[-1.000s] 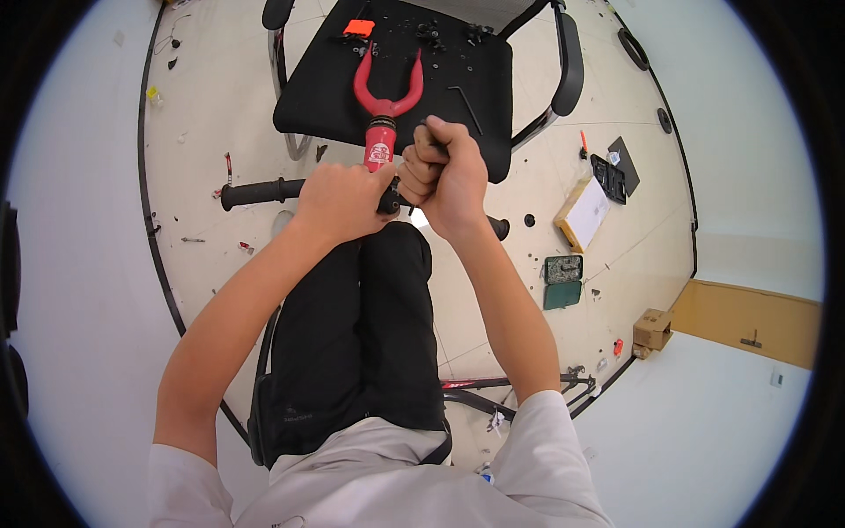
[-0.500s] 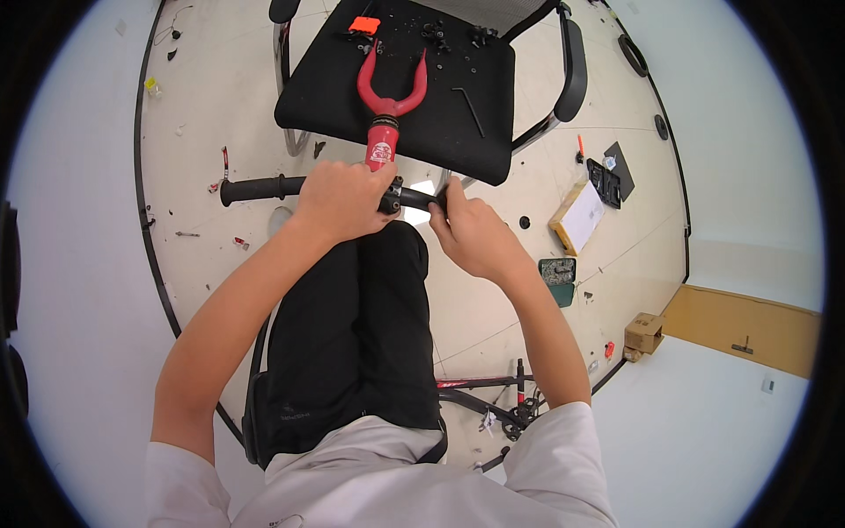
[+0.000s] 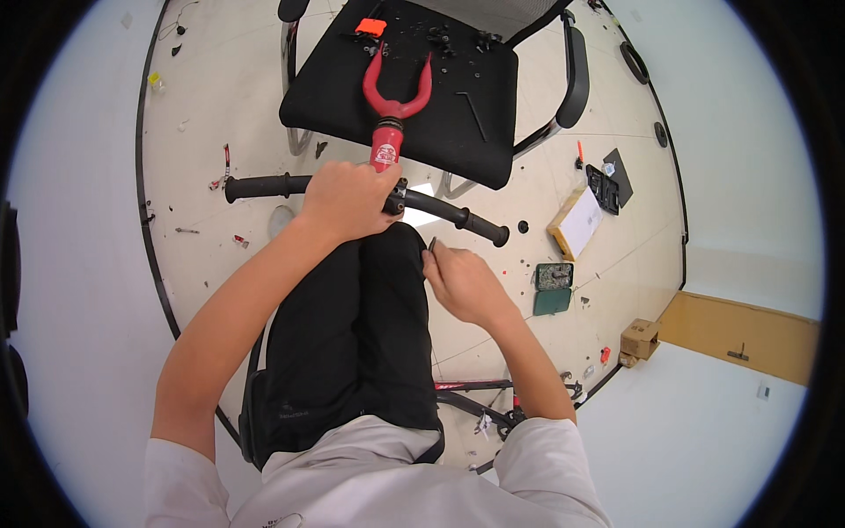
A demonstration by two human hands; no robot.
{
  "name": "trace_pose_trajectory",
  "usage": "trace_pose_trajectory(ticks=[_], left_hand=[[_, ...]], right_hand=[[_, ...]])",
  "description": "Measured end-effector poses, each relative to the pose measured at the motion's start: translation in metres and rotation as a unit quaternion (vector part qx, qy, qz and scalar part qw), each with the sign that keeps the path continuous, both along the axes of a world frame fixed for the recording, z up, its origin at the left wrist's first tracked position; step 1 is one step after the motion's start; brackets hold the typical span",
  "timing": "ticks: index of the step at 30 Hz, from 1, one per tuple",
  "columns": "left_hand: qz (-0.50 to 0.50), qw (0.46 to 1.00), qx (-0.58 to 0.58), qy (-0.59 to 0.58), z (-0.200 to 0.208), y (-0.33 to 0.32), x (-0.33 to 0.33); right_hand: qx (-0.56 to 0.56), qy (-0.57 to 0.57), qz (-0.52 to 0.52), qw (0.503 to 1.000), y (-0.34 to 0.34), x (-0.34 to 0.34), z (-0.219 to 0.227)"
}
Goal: The person assembles a bicycle handlebar by attaching black grips to a red stem and tightening bolts with an Allen key. The person adjusts the handlebar position and secures the components while seated.
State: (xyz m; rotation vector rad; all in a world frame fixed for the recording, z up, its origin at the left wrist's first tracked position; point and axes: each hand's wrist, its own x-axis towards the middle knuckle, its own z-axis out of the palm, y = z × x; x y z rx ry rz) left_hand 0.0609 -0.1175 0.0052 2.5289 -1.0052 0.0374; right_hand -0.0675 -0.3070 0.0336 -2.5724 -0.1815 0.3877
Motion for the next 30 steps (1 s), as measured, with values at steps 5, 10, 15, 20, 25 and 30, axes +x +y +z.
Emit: trace_pose_trajectory(ticks=[5, 10, 15, 20, 25, 30], left_hand=[[0.003, 1.000, -0.002, -0.006, -0.002, 0.001, 0.001], [0.006, 1.000, -0.010, -0.012, -0.001, 0.003, 0.000], [0.003, 1.000, 0.000, -0.007, -0.002, 0.002, -0.003], [0.005, 1.000, 0.006, 0.016, 0.000, 0.003, -0.003], [0.002, 1.000, 0.010, 0.010, 0.000, 0.001, -0.002], [0.005, 1.000, 0.012, 0.002, -0.001, 0.000, -0.002]], right_hand=[[0.082, 0.115, -0.032, 0.989, 0.002, 0.010, 0.014], [-0.022, 0.174, -0.023, 0.984, -0.011, -0.004, -0.022], [-0.027, 0.129, -0.037, 0.991, -0.025, -0.025, -0.043], [0.062, 0.069, -0.023, 0.995, -0.021, -0.031, -0.035], [0.088, 0.047, -0.026, 0.995, -0.008, -0.033, -0.019], [0.104, 0.035, -0.063, 0.992, -0.001, -0.033, -0.013]])
